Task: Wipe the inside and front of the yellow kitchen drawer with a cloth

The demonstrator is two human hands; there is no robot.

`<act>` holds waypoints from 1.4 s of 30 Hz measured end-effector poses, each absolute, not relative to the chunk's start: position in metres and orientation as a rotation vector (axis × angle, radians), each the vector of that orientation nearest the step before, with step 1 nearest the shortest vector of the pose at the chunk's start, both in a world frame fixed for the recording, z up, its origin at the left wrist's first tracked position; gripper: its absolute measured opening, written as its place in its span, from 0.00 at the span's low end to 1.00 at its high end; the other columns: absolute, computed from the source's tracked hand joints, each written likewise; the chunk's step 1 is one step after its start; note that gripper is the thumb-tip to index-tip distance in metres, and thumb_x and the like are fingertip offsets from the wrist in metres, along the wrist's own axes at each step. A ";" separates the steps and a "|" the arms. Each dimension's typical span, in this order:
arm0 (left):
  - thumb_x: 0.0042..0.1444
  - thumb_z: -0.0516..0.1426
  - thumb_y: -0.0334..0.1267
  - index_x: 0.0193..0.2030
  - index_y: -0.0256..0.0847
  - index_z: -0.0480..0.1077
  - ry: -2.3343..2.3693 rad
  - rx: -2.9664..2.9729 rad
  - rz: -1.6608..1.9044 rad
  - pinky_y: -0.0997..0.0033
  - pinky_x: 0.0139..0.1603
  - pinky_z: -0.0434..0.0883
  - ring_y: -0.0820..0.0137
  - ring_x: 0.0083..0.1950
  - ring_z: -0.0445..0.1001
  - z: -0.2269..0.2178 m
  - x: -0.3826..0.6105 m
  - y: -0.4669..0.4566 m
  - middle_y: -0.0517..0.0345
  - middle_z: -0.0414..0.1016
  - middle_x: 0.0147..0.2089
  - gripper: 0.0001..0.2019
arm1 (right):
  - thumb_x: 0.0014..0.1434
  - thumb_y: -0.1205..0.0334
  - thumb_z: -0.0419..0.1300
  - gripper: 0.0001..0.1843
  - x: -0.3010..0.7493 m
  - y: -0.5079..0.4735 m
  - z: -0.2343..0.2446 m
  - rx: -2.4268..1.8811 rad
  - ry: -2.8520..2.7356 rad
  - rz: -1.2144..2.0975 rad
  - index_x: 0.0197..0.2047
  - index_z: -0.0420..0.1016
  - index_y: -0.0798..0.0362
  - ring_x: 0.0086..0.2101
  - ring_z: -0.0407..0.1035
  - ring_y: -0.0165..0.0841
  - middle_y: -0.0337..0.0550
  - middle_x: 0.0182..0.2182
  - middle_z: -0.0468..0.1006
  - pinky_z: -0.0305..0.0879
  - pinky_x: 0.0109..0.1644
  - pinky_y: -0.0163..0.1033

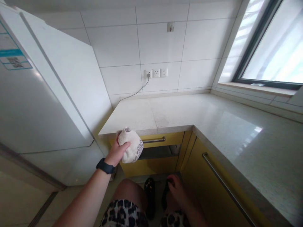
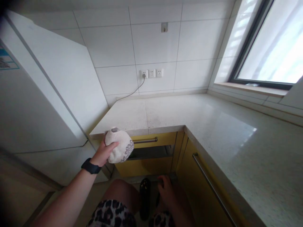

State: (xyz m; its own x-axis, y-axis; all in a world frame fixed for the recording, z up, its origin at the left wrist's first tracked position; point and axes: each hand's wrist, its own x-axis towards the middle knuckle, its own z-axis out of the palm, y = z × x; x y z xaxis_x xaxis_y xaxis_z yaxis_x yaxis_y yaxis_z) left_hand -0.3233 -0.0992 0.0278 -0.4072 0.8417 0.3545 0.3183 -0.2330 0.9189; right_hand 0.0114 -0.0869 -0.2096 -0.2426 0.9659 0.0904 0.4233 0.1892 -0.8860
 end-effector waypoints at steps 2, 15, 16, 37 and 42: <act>0.52 0.64 0.45 0.60 0.37 0.66 1.500 1.403 1.762 0.57 0.55 0.74 0.58 0.53 0.77 0.073 -0.317 -0.102 0.49 0.76 0.54 0.30 | 0.52 0.64 0.52 0.16 0.010 -0.085 -0.210 -1.321 -1.770 1.020 0.43 0.74 0.50 0.48 0.71 0.38 0.46 0.44 0.76 0.63 0.57 0.44; 0.53 0.61 0.34 0.59 0.48 0.67 2.142 2.758 0.654 0.50 0.59 0.66 0.53 0.61 0.62 0.167 -0.285 0.055 0.48 0.63 0.58 0.25 | 0.53 0.61 0.51 0.14 0.007 -0.085 -0.203 -1.384 -1.857 1.061 0.40 0.74 0.48 0.45 0.73 0.39 0.45 0.40 0.77 0.66 0.53 0.43; 0.52 0.61 0.34 0.58 0.49 0.69 2.138 2.684 0.493 0.51 0.58 0.67 0.53 0.60 0.63 0.154 -0.282 0.065 0.48 0.65 0.58 0.24 | 0.53 0.61 0.51 0.14 0.008 -0.086 -0.202 -1.397 -1.866 1.072 0.40 0.74 0.47 0.44 0.73 0.39 0.45 0.40 0.77 0.66 0.52 0.43; 0.65 0.51 0.43 0.55 0.48 0.73 2.154 2.676 0.629 0.48 0.61 0.61 0.55 0.61 0.67 0.103 -0.284 0.053 0.49 0.73 0.59 0.16 | 0.52 0.51 0.58 0.11 0.015 -0.091 -0.169 -1.528 -2.051 1.152 0.39 0.78 0.32 0.35 0.78 0.45 0.37 0.30 0.82 0.69 0.41 0.46; 0.65 0.51 0.44 0.61 0.50 0.70 2.148 2.674 0.692 0.45 0.64 0.58 0.54 0.66 0.63 0.080 -0.286 0.063 0.50 0.69 0.66 0.19 | 0.54 0.51 0.57 0.11 0.010 -0.091 -0.169 -1.536 -2.065 1.156 0.39 0.78 0.34 0.34 0.78 0.44 0.38 0.31 0.83 0.68 0.41 0.45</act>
